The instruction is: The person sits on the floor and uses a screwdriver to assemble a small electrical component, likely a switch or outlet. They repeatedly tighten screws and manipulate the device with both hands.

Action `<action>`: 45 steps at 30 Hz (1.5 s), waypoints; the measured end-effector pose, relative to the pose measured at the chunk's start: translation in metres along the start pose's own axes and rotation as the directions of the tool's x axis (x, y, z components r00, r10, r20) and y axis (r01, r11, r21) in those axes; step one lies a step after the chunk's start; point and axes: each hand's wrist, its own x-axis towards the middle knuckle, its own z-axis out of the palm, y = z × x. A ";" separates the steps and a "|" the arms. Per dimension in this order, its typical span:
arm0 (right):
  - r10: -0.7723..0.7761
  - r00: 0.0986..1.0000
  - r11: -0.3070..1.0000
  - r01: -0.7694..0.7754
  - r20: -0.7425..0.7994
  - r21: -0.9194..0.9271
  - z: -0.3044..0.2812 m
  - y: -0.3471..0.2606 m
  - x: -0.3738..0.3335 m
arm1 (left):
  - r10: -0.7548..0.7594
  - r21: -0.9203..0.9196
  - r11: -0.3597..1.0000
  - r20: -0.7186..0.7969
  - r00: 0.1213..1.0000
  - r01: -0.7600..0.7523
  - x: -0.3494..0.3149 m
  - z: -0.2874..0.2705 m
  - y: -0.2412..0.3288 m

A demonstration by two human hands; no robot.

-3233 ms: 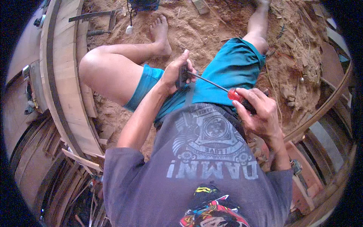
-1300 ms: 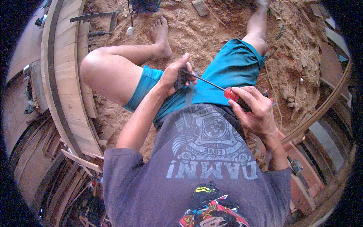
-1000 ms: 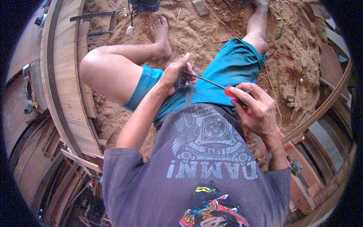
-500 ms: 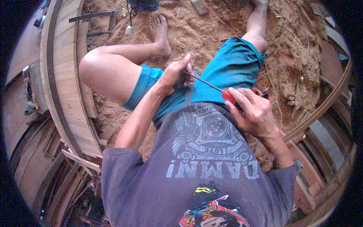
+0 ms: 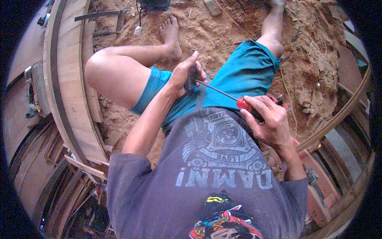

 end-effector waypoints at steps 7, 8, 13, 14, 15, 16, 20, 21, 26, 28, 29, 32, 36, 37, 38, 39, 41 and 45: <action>0.011 1.000 1.000 -0.011 -0.006 0.006 0.007 0.003 -0.001 | -0.068 -0.042 0.997 0.030 0.997 0.069 0.000 -0.003 0.001; 0.010 1.000 1.000 -0.010 -0.007 0.010 0.007 0.003 -0.001 | -0.073 -0.043 0.996 0.026 0.997 0.074 0.000 -0.003 0.001; 0.061 0.997 0.997 -0.063 0.040 0.041 0.005 0.002 -0.001 | -0.070 -0.054 0.996 0.022 0.997 0.071 -0.001 -0.004 0.000; 0.065 0.997 0.997 -0.067 0.043 0.047 0.005 0.002 0.000 | -0.073 -0.059 0.995 0.023 0.997 0.075 0.000 -0.005 0.000; 0.068 0.997 0.996 -0.070 0.044 0.048 0.005 0.001 0.000 | -0.071 -0.064 0.995 0.028 0.997 0.072 -0.001 -0.005 -0.001; 0.070 0.997 0.996 -0.072 0.045 0.050 0.005 0.001 0.000 | -0.069 -0.069 0.995 0.033 0.997 0.071 -0.001 -0.004 -0.001; -0.006 1.000 1.000 0.006 0.004 -0.006 0.007 0.002 0.001 | -0.063 -0.023 0.998 0.021 0.998 0.063 -0.001 -0.002 -0.002; -0.032 0.999 0.999 0.032 0.009 -0.037 0.004 0.000 0.004 | -0.052 0.011 0.999 0.013 0.999 0.052 -0.001 -0.003 -0.002; -0.017 1.000 0.999 0.017 0.019 -0.034 0.007 -0.005 0.002 | -0.029 0.096 0.995 -0.011 1.000 0.030 -0.003 -0.001 -0.001; -0.027 0.999 0.999 0.028 0.020 -0.045 0.009 -0.006 0.002 | -0.020 0.117 0.993 -0.006 1.000 0.021 -0.004 0.000 0.000; -0.038 0.999 0.998 0.039 0.024 -0.052 0.010 -0.006 0.002 | -0.016 0.128 0.992 -0.004 1.000 0.016 -0.005 0.000 0.000; -0.068 0.997 0.995 0.069 0.022 -0.067 0.013 -0.008 0.000 | 0.007 0.167 0.986 0.012 1.000 -0.009 -0.004 -0.002 -0.002; -0.091 0.996 0.994 0.091 0.001 -0.065 0.017 -0.009 -0.006 | 0.002 0.208 0.978 0.033 0.999 -0.009 -0.005 -0.008 -0.007; -0.098 0.995 0.993 0.097 -0.010 -0.066 0.017 -0.008 -0.005 | 0.000 0.213 0.977 0.038 0.999 -0.008 -0.005 -0.011 -0.009; -0.106 0.994 0.992 0.104 -0.022 -0.067 0.018 -0.008 -0.006 | -0.001 0.217 0.976 0.043 0.999 -0.008 -0.005 -0.012 -0.013; -0.070 0.997 0.996 0.071 0.022 -0.059 0.018 -0.005 -0.007 | -0.009 0.216 0.976 0.033 0.999 0.002 -0.004 -0.014 -0.021; -0.051 0.999 0.999 0.051 0.017 0.001 0.012 -0.004 0.000 | -0.021 0.268 0.963 0.038 0.999 0.010 0.000 -0.015 -0.024; 0.009 0.997 0.978 -0.024 0.070 0.208 -0.012 0.023 0.018 | -0.052 0.104 0.993 -0.061 0.997 0.058 -0.007 0.010 0.003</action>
